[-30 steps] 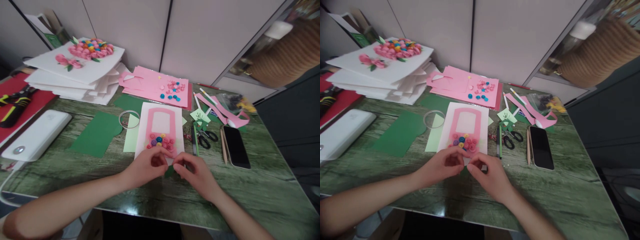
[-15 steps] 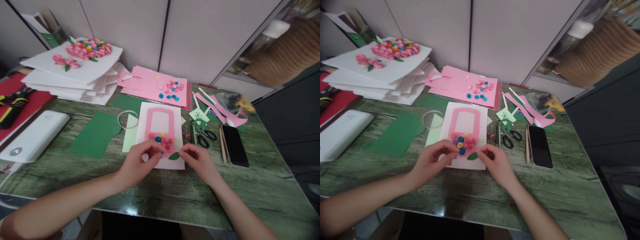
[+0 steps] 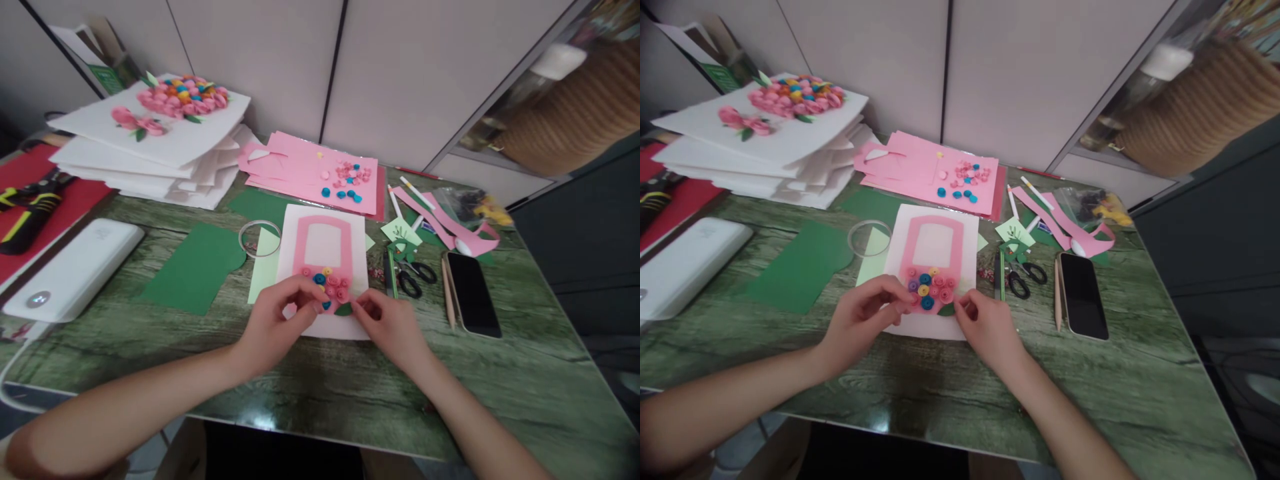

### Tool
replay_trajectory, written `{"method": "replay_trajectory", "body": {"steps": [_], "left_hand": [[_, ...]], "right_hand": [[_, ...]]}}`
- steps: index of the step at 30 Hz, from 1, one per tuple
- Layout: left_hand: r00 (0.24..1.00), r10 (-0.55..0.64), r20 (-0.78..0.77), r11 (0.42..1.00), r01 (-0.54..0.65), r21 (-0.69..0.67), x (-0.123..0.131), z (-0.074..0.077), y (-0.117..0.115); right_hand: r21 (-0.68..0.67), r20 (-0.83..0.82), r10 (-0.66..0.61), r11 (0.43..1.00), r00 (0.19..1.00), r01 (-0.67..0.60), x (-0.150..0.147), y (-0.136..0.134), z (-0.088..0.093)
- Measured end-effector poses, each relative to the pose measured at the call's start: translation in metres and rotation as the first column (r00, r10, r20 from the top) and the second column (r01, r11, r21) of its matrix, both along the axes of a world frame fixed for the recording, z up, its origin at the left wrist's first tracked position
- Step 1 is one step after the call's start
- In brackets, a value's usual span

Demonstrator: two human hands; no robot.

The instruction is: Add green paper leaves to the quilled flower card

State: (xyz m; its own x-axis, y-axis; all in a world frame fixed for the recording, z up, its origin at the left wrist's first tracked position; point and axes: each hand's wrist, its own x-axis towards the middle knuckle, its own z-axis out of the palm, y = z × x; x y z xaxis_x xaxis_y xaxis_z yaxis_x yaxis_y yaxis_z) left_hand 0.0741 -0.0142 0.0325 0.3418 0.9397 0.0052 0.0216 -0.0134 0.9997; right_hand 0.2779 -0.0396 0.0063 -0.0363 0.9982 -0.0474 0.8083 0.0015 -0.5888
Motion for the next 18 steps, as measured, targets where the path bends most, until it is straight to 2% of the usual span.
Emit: {"method": "replay_trajectory", "body": {"steps": [8,10,12,14,16,18], "left_hand": [[1.000,0.023,0.007,1.000,-0.023,-0.012,-0.001,0.001,0.004],[0.995,-0.017,-0.100,0.999,0.021,0.044,-0.001,0.001,0.005],[0.950,-0.102,-0.296,0.978,0.150,0.143,-0.002,-0.002,0.006],[0.845,-0.149,-0.513,0.904,0.327,0.277,-0.002,-0.007,0.003],[0.740,-0.097,-0.666,0.778,0.474,0.413,-0.002,-0.013,-0.001],[0.658,-0.042,-0.752,0.669,0.578,0.468,0.000,-0.019,-0.007]], "right_hand": [[0.119,0.066,-0.101,0.989,0.993,0.093,0.009,-0.004,0.014],[0.148,0.083,-0.103,0.985,0.991,0.090,0.012,-0.004,0.016],[0.162,0.095,-0.094,0.984,0.991,0.077,0.012,-0.004,0.016],[0.162,0.104,-0.076,0.985,0.992,0.059,0.012,-0.004,0.015],[0.158,0.115,-0.039,0.987,0.993,0.021,0.011,-0.004,0.014],[0.141,0.127,0.031,0.989,0.991,-0.049,0.010,-0.005,0.012]]}}
